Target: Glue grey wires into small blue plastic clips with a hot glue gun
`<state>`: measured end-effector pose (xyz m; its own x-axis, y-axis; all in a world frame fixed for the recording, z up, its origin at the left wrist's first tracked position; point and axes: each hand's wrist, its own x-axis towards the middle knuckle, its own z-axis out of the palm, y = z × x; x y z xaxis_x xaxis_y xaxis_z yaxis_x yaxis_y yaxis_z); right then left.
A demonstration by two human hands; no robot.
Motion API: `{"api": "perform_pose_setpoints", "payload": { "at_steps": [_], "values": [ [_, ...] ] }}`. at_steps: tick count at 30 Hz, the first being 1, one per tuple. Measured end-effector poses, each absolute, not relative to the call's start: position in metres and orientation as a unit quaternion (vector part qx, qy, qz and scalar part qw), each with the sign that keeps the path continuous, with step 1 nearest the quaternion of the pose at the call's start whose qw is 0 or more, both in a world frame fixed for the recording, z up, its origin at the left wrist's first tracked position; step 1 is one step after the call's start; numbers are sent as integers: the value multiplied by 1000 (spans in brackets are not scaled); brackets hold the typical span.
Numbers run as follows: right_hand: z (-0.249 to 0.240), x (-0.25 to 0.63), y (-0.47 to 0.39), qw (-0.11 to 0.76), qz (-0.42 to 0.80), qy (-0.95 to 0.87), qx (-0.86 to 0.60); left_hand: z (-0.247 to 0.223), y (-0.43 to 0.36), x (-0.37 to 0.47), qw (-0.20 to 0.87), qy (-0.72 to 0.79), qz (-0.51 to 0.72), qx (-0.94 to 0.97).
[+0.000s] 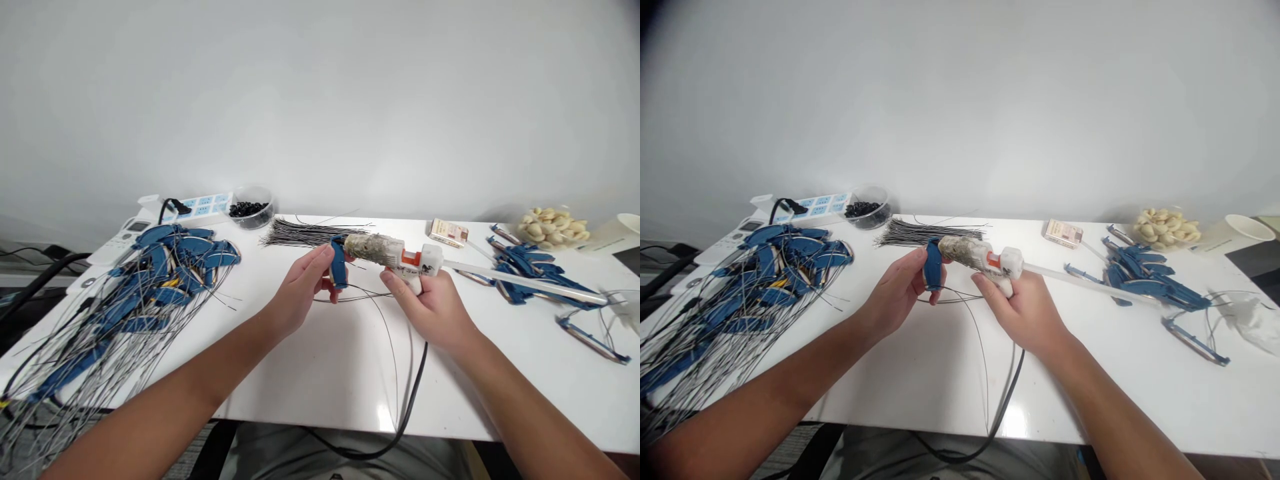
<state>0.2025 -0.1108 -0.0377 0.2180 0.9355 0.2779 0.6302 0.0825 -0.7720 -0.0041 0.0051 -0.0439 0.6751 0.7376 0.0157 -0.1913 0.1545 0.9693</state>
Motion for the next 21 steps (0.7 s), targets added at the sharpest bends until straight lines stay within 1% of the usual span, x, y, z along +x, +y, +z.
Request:
{"api": "perform_pose_setpoints", "payload": {
  "at_steps": [21],
  "values": [
    [-35, 203, -112, 420, 183, -610, -646, -48, 6, -3, 701, 263, 333, 573]
  ]
}}
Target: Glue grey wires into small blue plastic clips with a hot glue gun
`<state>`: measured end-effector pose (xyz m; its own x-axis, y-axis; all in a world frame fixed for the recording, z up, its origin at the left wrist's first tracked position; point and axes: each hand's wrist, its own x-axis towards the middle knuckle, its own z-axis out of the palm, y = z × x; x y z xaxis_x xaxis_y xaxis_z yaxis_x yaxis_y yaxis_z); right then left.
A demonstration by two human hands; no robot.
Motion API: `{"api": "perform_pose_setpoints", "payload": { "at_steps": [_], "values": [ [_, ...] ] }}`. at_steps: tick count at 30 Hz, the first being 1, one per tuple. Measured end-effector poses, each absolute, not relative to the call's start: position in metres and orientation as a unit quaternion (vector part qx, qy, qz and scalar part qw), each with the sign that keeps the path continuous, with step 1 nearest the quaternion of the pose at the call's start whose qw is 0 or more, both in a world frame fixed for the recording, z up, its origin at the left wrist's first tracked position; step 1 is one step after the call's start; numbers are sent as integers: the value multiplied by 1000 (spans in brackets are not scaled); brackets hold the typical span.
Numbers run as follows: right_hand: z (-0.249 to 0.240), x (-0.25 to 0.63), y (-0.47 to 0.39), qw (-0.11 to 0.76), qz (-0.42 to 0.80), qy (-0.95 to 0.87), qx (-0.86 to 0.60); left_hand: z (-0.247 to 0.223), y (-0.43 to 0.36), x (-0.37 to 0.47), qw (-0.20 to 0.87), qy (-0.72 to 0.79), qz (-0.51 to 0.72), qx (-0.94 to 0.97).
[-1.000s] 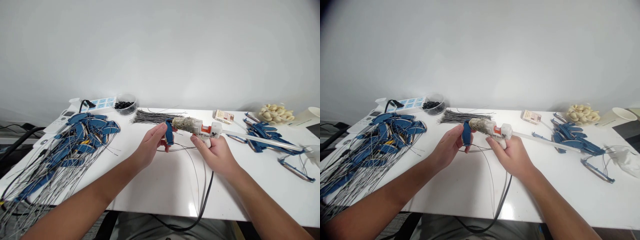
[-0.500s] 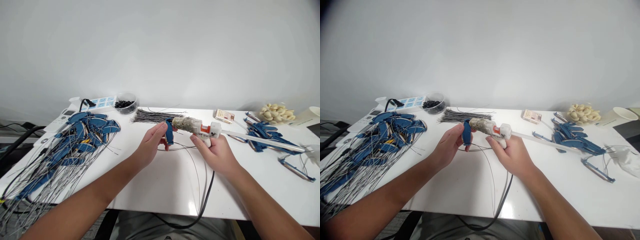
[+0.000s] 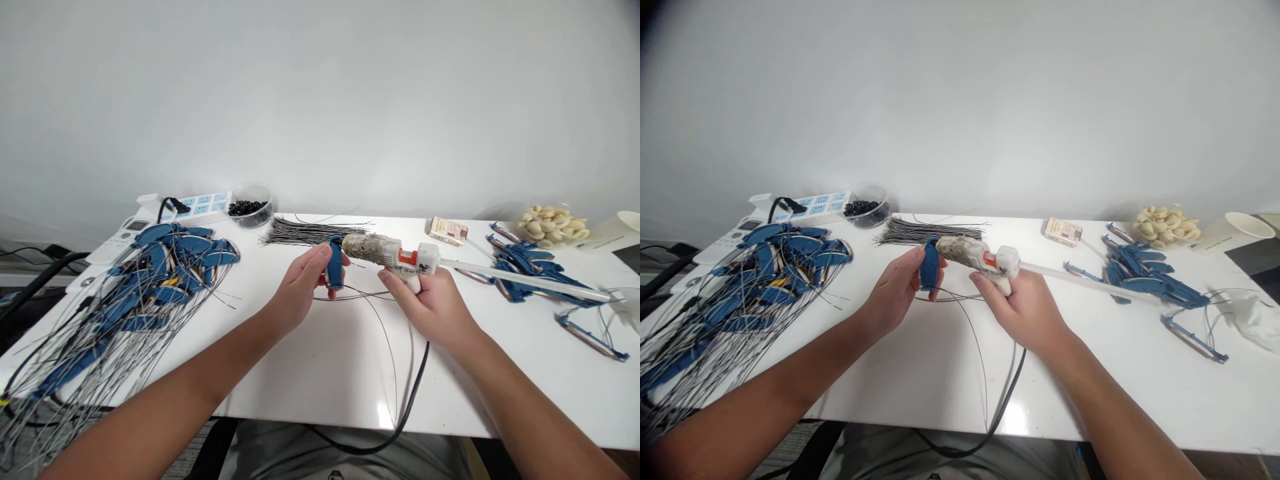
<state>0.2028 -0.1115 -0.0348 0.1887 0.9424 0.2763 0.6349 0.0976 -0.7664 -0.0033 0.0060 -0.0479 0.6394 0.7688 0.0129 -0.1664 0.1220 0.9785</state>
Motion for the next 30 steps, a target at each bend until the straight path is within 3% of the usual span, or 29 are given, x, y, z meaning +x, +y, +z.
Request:
{"api": "perform_pose_setpoints", "payload": {
  "at_steps": [30],
  "values": [
    [-30, 209, -108, 404, 250, -588, -654, -44, 10, -4, 713, 239, 303, 585]
  ]
}}
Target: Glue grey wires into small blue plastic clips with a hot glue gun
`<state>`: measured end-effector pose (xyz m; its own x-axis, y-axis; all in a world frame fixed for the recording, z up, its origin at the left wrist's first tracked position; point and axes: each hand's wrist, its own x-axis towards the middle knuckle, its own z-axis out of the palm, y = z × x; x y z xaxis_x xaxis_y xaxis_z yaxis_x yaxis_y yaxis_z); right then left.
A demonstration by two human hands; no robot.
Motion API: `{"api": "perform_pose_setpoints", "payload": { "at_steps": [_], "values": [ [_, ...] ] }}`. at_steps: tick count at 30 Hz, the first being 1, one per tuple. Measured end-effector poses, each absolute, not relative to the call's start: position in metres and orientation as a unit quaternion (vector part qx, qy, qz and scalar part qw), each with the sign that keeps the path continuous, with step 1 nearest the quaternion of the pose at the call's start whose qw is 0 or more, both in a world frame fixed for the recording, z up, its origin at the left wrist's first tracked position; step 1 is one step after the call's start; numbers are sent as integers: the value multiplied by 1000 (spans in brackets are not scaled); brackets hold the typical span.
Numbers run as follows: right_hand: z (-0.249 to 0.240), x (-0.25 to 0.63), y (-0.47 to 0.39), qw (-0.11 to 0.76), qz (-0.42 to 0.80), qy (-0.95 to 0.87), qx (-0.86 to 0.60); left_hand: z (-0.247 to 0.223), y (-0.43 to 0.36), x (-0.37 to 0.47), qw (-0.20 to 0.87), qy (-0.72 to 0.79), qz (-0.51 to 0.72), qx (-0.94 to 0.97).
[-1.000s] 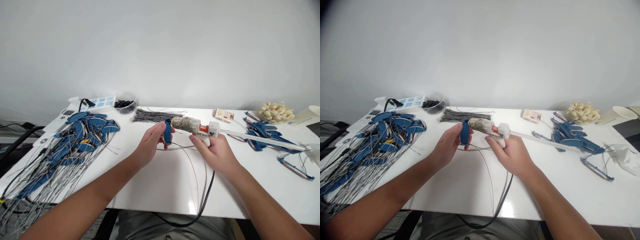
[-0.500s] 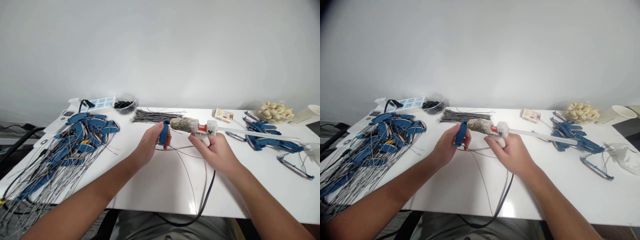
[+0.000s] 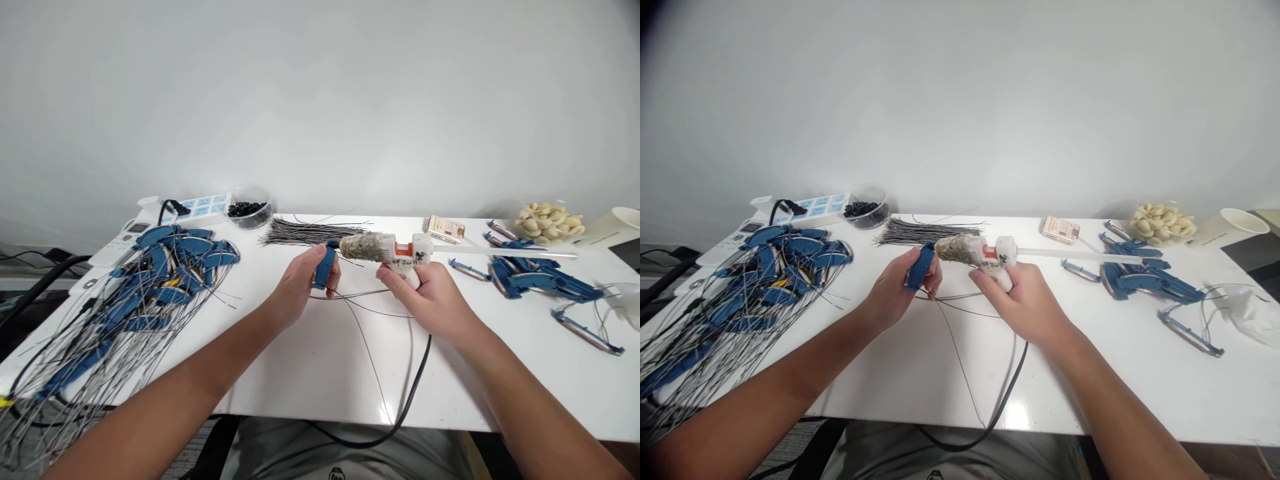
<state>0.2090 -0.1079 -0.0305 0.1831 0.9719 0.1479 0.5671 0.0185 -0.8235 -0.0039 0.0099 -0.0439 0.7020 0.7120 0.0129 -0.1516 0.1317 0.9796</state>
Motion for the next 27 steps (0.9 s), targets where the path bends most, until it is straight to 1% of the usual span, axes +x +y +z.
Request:
{"api": "perform_pose_setpoints", "payload": {
  "at_steps": [5, 8, 12, 15, 18, 21, 25, 27],
  "values": [
    [-30, 208, -108, 415, 266, -583, -646, -43, 10, -2, 719, 251, 308, 570],
    [-32, 209, -108, 446, 277, -565, -636, -42, 10, 0, 734, 253, 307, 551],
    [-36, 215, -103, 518, 286, -480, -648, -39, 11, 0, 755, 259, 306, 519],
    [-39, 229, -96, 530, 287, -412, -684, -38, 13, -1, 768, 256, 304, 503],
    [-43, 249, -92, 470, 315, -391, -726, -37, 14, -2, 784, 246, 295, 487],
    [-49, 265, -91, 365, 315, -418, -770, -37, 14, -3, 801, 239, 281, 472],
    [-49, 275, -93, 207, 202, -453, -843, -37, 14, -4, 801, 235, 286, 471],
    [-45, 275, -94, 143, 159, -453, -866, -37, 16, -4, 798, 230, 298, 471]
  ]
}}
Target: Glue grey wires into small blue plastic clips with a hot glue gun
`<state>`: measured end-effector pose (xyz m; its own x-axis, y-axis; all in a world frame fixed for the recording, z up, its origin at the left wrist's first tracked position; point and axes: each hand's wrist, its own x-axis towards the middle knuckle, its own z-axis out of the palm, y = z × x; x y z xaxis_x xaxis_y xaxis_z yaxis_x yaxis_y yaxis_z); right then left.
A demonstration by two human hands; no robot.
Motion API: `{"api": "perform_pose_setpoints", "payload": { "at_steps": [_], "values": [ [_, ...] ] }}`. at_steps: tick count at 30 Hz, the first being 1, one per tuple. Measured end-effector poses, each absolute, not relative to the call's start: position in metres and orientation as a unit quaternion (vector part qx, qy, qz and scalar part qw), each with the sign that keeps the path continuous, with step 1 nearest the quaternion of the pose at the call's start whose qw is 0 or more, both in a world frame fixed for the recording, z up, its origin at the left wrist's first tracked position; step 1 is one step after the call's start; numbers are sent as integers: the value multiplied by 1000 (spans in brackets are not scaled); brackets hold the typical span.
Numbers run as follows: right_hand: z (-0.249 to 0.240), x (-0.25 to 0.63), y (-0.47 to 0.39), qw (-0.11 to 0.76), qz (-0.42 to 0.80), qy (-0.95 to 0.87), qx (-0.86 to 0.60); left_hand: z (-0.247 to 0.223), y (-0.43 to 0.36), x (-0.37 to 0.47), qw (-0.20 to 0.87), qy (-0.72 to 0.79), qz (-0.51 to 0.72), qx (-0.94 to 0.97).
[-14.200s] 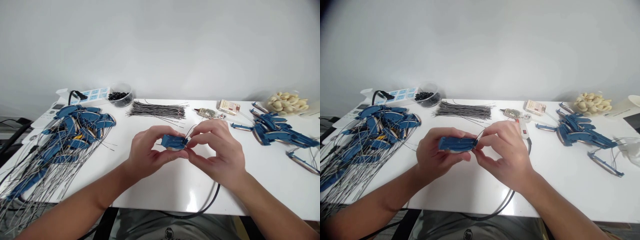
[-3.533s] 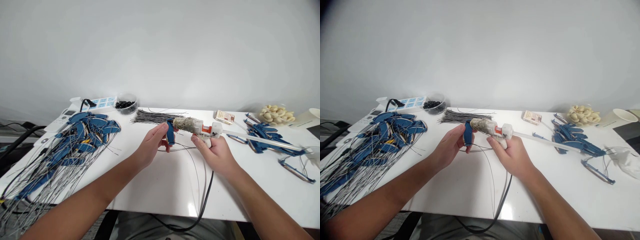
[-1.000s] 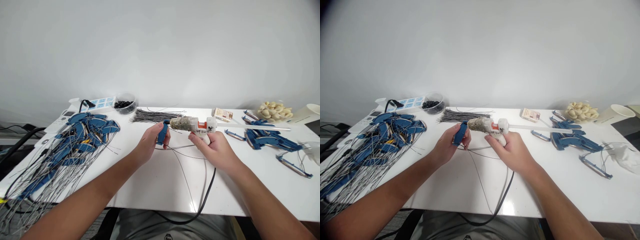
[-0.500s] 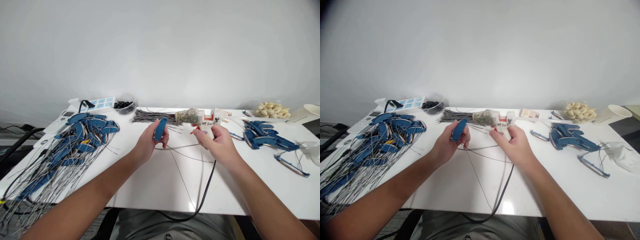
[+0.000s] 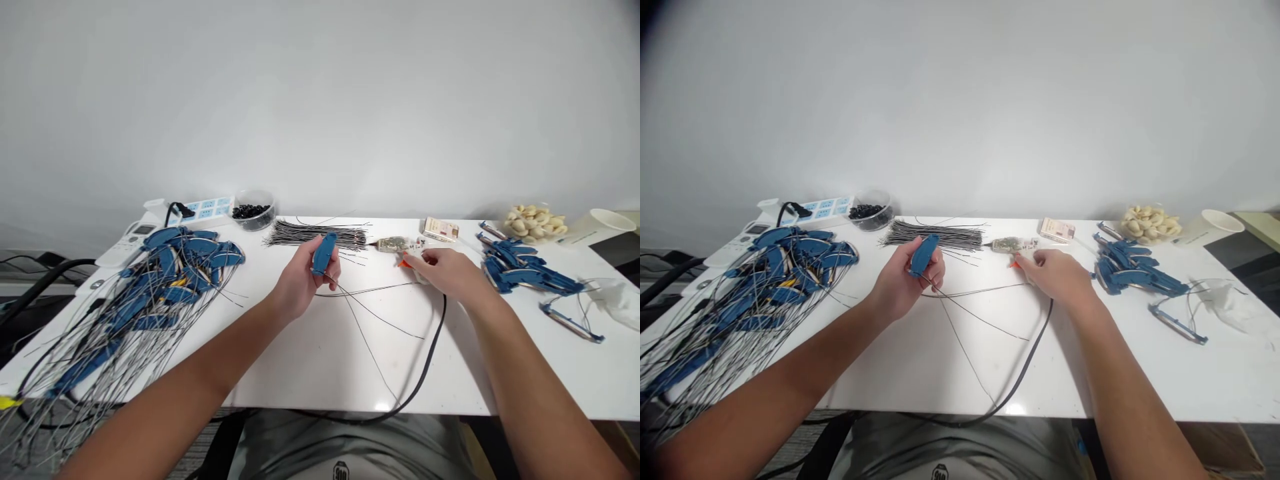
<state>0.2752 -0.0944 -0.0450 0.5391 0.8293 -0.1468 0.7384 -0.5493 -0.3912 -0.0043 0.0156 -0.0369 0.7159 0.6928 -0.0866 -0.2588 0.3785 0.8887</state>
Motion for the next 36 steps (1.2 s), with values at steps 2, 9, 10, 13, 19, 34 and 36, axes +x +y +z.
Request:
{"api": "perform_pose_setpoints", "payload": {
  "at_steps": [2, 9, 10, 13, 19, 34, 36],
  "values": [
    [-40, 273, -95, 113, 119, -426, -890, -37, 18, -5, 798, 226, 312, 463],
    [-42, 219, -89, 317, 128, -569, -748, -32, 26, -8, 819, 208, 333, 419],
    [-45, 205, -87, 311, 168, -622, -699, -31, 26, -9, 818, 207, 334, 419],
    [-56, 167, -77, 269, 154, -711, -631, -32, 25, -9, 815, 207, 331, 428],
    [-58, 131, -57, 189, 207, -748, -601, -36, 22, -9, 807, 212, 293, 468],
    [-47, 208, -70, 490, 379, -517, -591, -37, 4, -4, 781, 218, 258, 525],
    [-47, 203, -73, 494, 352, -522, -600, -39, 4, -3, 779, 223, 260, 525]
  ]
}}
